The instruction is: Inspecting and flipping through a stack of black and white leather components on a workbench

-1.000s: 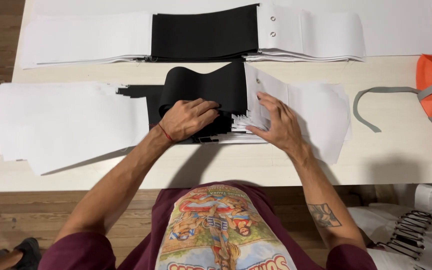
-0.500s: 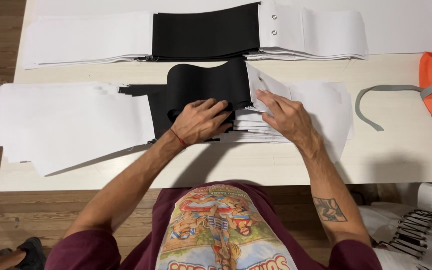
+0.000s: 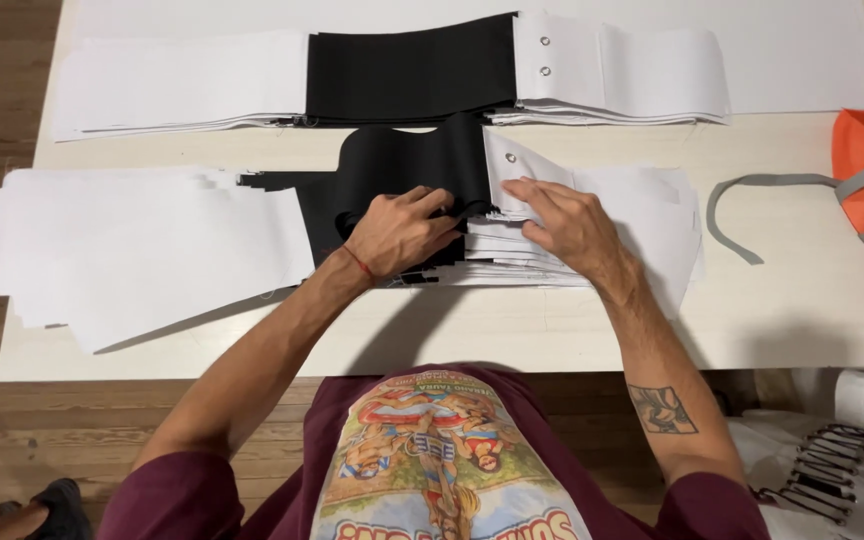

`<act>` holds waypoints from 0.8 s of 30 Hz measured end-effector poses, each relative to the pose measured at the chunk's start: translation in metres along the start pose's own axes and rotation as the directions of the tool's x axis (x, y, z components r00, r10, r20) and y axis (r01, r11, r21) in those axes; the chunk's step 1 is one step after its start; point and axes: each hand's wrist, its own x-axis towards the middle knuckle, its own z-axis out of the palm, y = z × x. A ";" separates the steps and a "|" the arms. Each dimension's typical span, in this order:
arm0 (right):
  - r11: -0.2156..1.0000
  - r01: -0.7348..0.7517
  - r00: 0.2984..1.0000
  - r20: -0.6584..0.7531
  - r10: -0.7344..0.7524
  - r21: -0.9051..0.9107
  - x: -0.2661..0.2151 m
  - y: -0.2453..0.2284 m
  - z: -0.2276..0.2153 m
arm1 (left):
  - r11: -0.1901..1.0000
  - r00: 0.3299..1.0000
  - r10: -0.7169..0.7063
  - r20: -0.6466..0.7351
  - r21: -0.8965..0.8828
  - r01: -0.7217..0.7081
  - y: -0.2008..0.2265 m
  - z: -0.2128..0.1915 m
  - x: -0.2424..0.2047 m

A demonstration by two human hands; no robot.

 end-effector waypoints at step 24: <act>0.995 -0.097 0.995 0.002 0.097 0.012 0.028 0.003 -0.005 | 0.995 0.995 0.079 -0.057 0.067 -0.075 -0.023 0.009 -0.007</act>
